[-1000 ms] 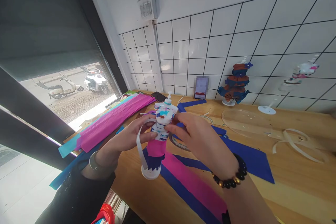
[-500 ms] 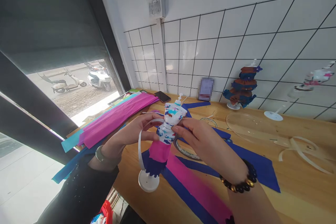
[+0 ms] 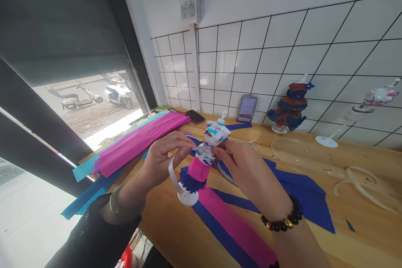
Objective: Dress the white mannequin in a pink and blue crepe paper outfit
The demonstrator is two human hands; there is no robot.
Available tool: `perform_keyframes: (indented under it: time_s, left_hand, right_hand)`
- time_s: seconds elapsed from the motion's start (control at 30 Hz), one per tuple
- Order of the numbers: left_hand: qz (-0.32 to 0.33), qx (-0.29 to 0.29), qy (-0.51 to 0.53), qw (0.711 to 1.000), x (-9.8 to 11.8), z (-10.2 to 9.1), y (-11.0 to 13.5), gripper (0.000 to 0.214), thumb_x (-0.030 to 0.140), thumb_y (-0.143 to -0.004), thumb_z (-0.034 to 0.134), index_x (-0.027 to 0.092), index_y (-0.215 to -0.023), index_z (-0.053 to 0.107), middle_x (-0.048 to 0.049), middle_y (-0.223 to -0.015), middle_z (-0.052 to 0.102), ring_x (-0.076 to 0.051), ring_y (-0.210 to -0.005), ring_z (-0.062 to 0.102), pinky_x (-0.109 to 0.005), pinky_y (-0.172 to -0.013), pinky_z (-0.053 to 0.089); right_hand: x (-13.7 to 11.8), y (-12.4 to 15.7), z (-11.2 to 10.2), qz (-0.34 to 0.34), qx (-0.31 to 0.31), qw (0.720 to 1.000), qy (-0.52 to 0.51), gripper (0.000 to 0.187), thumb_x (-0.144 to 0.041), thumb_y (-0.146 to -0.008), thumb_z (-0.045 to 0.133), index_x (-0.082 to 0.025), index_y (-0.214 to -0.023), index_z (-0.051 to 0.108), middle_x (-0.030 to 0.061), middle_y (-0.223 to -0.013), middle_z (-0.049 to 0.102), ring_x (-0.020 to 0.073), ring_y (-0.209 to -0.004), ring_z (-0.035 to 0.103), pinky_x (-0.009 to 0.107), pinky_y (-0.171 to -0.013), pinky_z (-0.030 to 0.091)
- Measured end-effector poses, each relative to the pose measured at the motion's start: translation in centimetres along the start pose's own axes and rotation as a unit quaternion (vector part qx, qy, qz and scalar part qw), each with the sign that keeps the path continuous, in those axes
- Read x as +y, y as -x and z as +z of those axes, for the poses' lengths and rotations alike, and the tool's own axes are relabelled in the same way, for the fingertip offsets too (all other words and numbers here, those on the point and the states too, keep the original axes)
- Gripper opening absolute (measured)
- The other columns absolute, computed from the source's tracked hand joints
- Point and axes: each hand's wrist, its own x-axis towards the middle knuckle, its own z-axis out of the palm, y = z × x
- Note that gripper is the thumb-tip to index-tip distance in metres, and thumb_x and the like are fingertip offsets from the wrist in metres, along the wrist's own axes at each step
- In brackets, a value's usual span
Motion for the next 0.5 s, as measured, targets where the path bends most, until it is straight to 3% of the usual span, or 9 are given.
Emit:
perform_keyframes:
  time_s: [0.2,0.33,0.43,0.5]
  left_hand:
    - [0.127,0.011,-0.092,0.988,1.5,2.5,1.6,0.012,0.015,-0.084,0.052,0.016,-0.083,0.065,-0.0062,-0.081,0.068,-0.015,-0.077,0.060,-0.031,-0.074,0.046]
    - [0.195,-0.064,-0.160,0.966,1.1,2.7,2.3,0.022,0.007,-0.083,0.047,0.019,-0.091,0.064,-0.0056,-0.095,0.066,-0.016,-0.087,0.056,-0.032,-0.079,0.044]
    - [0.148,-0.019,-0.150,0.977,0.3,1.5,2.1,0.023,0.007,-0.083,0.046,0.021,-0.087,0.063,-0.0049,-0.094,0.063,-0.016,-0.089,0.055,-0.033,-0.081,0.043]
    - [0.036,0.031,-0.101,0.994,-0.1,0.7,1.6,0.015,0.017,-0.081,0.055,0.021,-0.094,0.060,-0.0064,-0.099,0.061,-0.018,-0.097,0.055,-0.036,-0.086,0.043]
  right_hand:
    - [0.2,-0.3,0.9,-0.020,0.023,0.999,0.026,0.031,-0.038,-0.091,0.038,-0.020,-0.074,0.056,0.0028,-0.070,0.064,0.0169,-0.060,0.057,0.026,-0.051,0.038]
    - [0.1,-0.3,0.9,-0.035,0.009,0.999,-0.006,0.029,-0.036,-0.090,0.038,-0.020,-0.073,0.057,0.0013,-0.066,0.062,0.0152,-0.057,0.056,0.025,-0.050,0.038]
    - [-0.4,-0.1,0.7,-0.015,0.009,1.000,-0.009,0.031,-0.038,-0.090,0.037,-0.021,-0.073,0.056,-0.0006,-0.058,0.057,0.0142,-0.050,0.051,0.025,-0.046,0.034]
    - [-0.8,0.0,0.5,-0.022,0.000,1.000,-0.013,0.031,-0.039,-0.090,0.036,-0.021,-0.073,0.056,-0.0005,-0.059,0.057,0.0141,-0.051,0.050,0.025,-0.046,0.034]
